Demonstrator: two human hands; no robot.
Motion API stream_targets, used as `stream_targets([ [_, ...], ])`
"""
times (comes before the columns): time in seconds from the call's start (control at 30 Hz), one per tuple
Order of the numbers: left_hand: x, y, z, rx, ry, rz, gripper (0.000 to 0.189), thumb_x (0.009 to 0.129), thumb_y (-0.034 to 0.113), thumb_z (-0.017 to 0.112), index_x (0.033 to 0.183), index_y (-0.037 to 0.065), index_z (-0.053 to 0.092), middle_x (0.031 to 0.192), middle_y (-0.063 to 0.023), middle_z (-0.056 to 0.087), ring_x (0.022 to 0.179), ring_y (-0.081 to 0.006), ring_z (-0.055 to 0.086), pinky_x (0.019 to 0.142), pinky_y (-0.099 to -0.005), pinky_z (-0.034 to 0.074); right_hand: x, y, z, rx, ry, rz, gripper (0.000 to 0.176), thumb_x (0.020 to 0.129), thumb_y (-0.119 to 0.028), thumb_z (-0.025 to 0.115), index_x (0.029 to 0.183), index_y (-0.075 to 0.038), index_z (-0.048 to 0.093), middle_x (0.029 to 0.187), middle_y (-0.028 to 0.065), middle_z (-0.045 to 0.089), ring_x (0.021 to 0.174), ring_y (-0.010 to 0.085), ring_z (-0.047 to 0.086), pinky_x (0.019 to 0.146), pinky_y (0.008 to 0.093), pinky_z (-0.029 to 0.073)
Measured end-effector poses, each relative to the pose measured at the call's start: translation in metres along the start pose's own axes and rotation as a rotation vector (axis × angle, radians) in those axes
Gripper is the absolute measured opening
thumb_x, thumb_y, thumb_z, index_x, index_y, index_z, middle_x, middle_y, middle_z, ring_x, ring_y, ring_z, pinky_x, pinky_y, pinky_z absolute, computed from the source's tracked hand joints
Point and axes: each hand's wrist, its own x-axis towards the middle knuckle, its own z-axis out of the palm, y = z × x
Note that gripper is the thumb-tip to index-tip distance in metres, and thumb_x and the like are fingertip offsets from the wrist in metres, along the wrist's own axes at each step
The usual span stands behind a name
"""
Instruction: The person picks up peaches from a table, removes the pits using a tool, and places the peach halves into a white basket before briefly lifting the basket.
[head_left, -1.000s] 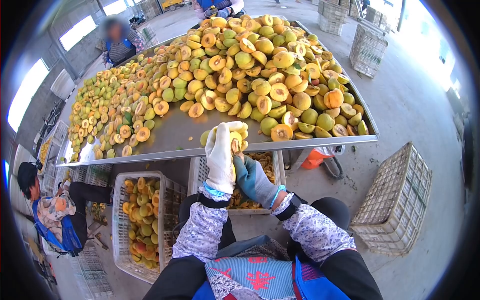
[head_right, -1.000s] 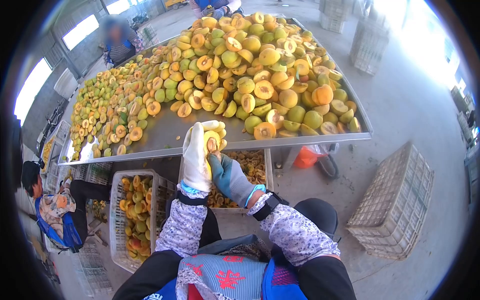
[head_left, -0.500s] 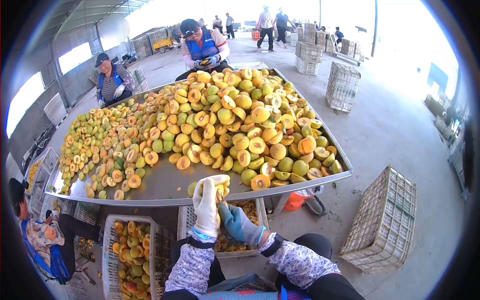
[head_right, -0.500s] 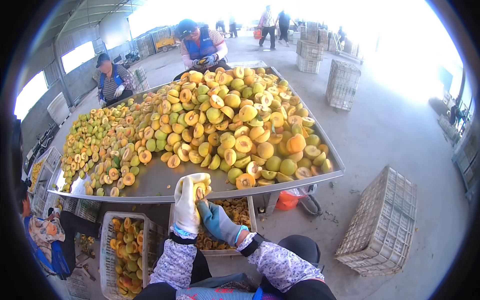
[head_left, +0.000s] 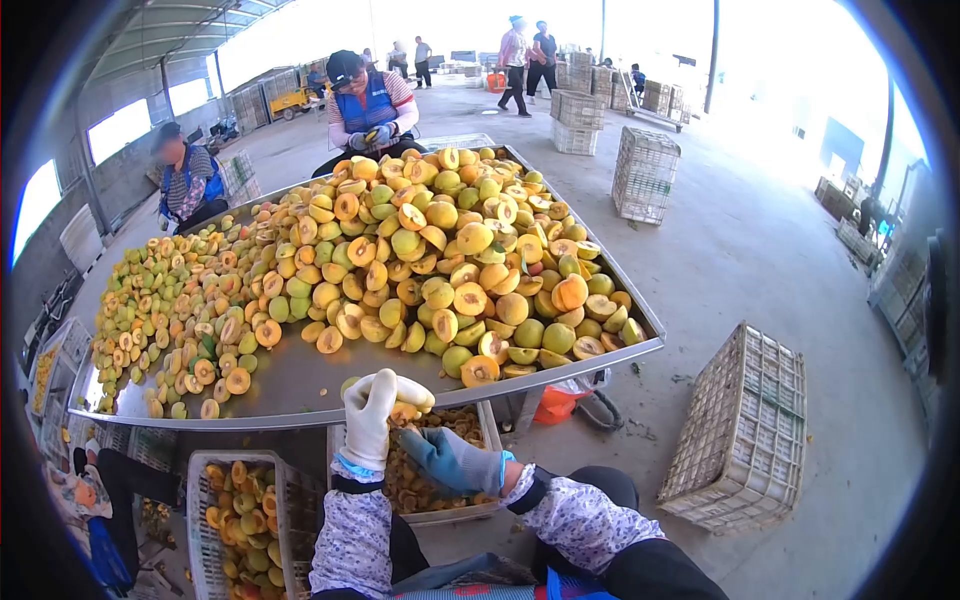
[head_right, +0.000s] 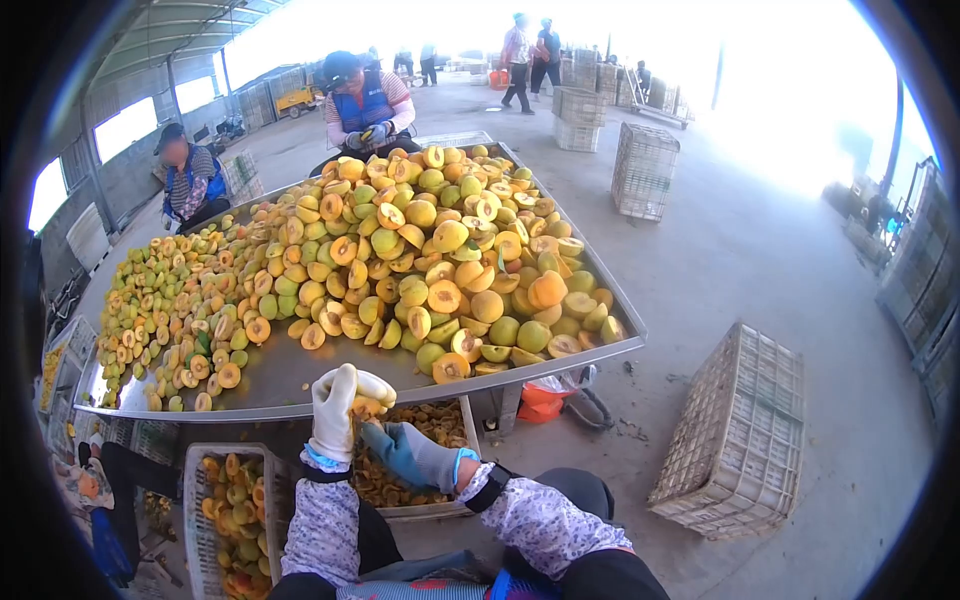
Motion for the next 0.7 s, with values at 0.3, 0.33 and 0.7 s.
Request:
stream_targets([
  [0.3, -0.001, -0.010, -0.012, 0.164, -0.209, -0.131, 0.047, 0.101, 0.032, 0.057, 0.069, 0.000, 0.071, 0.068, -0.0055, 0.071, 0.061, -0.0107, 0.062, 0.059, -0.0285, 0.048, -0.008, 0.008, -0.010, 0.044, -0.002, 0.266, 0.040, 0.105, -0.049, 0.048, 0.094, -0.013, 0.059, 0.061, -0.0025, 0.051, 0.044, 0.0102, 0.044, 0.038, 0.0266, 0.032],
  [0.33, -0.002, -0.011, -0.017, 0.031, -0.257, -0.119, 0.045, 0.100, 0.035, 0.061, 0.073, 0.001, 0.072, 0.069, -0.0053, 0.071, 0.060, -0.0098, 0.062, 0.057, -0.0265, 0.048, -0.009, 0.006, -0.012, 0.239, -0.163, 0.315, 0.039, 0.106, -0.049, 0.045, 0.090, -0.014, 0.055, 0.058, -0.0030, 0.046, 0.041, 0.0096, 0.039, 0.036, 0.0265, 0.028],
  [0.7, -0.023, 0.042, -0.125, -0.352, 0.518, 0.058, 0.052, 0.103, 0.047, 0.046, 0.105, 0.000, 0.066, 0.093, -0.0164, 0.073, 0.077, -0.0251, 0.072, 0.062, -0.0364, 0.058, 0.015, 0.085, -0.021, -1.208, 0.025, -0.246, 0.032, 0.098, -0.034, 0.059, 0.096, -0.002, 0.063, 0.073, 0.0258, 0.063, 0.078, 0.0488, 0.062, 0.066, 0.0548, 0.048],
])
